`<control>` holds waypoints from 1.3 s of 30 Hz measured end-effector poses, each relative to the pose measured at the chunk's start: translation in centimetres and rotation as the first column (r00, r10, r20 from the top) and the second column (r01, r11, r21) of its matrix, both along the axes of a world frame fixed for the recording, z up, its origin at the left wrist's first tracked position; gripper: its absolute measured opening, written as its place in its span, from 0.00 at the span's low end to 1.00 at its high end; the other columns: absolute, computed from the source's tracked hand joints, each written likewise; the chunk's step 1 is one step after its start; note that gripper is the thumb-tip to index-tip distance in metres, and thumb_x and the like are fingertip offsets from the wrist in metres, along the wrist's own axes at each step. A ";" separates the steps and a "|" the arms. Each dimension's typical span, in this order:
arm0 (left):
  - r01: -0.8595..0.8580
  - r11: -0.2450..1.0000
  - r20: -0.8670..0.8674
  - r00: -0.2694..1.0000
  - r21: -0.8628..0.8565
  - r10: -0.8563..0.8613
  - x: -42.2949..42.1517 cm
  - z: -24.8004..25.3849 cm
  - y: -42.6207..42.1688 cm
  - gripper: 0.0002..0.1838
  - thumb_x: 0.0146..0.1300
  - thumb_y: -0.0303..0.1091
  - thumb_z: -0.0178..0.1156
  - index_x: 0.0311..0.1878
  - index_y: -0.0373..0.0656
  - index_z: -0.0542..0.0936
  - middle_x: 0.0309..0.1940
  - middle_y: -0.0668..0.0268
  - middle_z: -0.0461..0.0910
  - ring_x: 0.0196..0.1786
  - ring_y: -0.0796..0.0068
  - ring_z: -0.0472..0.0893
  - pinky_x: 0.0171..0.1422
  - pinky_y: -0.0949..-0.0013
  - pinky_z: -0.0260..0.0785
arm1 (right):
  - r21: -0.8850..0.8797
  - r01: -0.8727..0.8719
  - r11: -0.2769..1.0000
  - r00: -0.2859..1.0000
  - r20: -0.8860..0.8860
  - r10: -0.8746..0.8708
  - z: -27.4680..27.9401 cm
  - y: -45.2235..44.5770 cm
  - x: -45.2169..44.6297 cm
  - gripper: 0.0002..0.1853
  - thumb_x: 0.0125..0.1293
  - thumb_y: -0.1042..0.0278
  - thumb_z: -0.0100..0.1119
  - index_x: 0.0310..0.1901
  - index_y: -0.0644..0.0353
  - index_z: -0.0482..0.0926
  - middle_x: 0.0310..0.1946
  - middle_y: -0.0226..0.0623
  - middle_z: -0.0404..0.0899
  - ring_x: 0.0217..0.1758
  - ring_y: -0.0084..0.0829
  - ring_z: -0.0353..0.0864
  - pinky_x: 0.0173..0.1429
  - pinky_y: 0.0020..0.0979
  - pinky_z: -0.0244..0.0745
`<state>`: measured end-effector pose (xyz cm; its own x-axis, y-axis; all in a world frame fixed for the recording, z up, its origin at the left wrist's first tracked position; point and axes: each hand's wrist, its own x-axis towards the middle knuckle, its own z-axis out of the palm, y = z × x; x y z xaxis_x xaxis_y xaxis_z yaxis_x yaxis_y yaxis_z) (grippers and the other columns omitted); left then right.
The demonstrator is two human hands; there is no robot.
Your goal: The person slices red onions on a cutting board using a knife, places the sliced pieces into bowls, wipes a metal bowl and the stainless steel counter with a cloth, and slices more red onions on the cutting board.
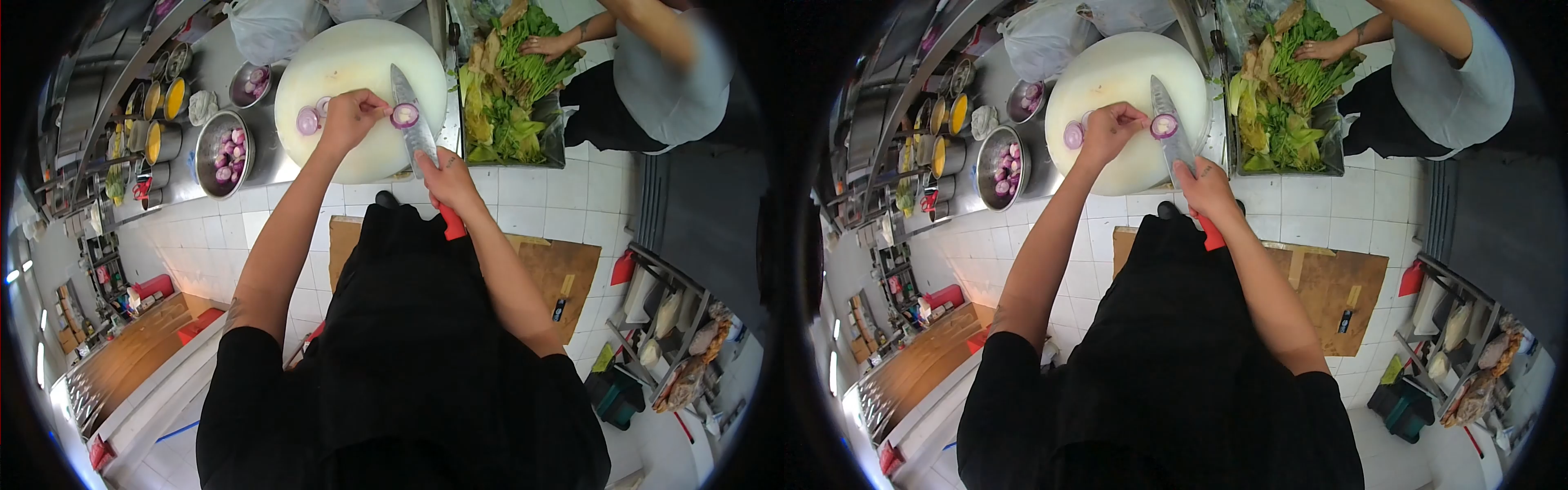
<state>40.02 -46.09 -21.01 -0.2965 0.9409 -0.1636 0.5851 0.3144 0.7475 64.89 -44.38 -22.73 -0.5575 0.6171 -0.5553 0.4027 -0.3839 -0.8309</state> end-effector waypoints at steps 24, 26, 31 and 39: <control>0.036 0.999 -0.612 0.791 0.018 -0.018 1.3 1.5 4.1 0.65 0.39 0.57 0.90 0.82 0.55 0.67 0.91 0.50 0.46 0.90 0.41 0.49 0.80 0.32 0.53 | -0.043 -0.316 0.948 0.946 0.057 0.319 1.2 -3.3 7.0 0.20 0.85 0.51 0.58 0.43 0.64 0.78 0.17 0.31 0.72 0.12 0.27 0.72 0.18 0.36 0.67; 0.150 0.989 -0.580 0.805 -0.001 -0.122 0.7 2.2 3.6 0.53 0.48 0.53 0.87 0.77 0.51 0.75 0.85 0.51 0.63 0.84 0.44 0.63 0.80 0.39 0.60 | -0.034 -0.344 0.938 0.938 0.036 0.346 2.1 -4.0 8.7 0.20 0.86 0.52 0.58 0.43 0.63 0.79 0.18 0.31 0.72 0.12 0.26 0.72 0.18 0.35 0.67; 0.472 0.846 -0.237 0.876 0.247 -0.420 0.9 0.8 2.3 0.25 0.61 0.37 0.79 0.63 0.47 0.88 0.59 0.56 0.85 0.64 0.50 0.83 0.73 0.57 0.74 | -0.112 -0.377 0.920 0.909 0.144 0.390 4.6 -1.3 16.3 0.20 0.86 0.51 0.60 0.41 0.61 0.78 0.19 0.25 0.70 0.13 0.20 0.69 0.18 0.30 0.65; 0.188 0.982 -0.540 0.827 0.000 -0.158 8.1 1.2 -1.0 0.15 0.66 0.24 0.66 0.55 0.44 0.88 0.57 0.56 0.83 0.59 0.50 0.83 0.61 0.52 0.81 | -0.059 -0.041 0.997 0.994 0.099 0.046 3.3 -1.9 17.8 0.17 0.85 0.53 0.60 0.46 0.62 0.80 0.20 0.28 0.73 0.13 0.21 0.69 0.19 0.29 0.65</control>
<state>48.15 -47.12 -19.77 -0.1551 0.9876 0.0224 0.9392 0.1404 0.3134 82.72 -46.28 -19.40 -0.5226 0.5596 -0.6432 0.5005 -0.4094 -0.7628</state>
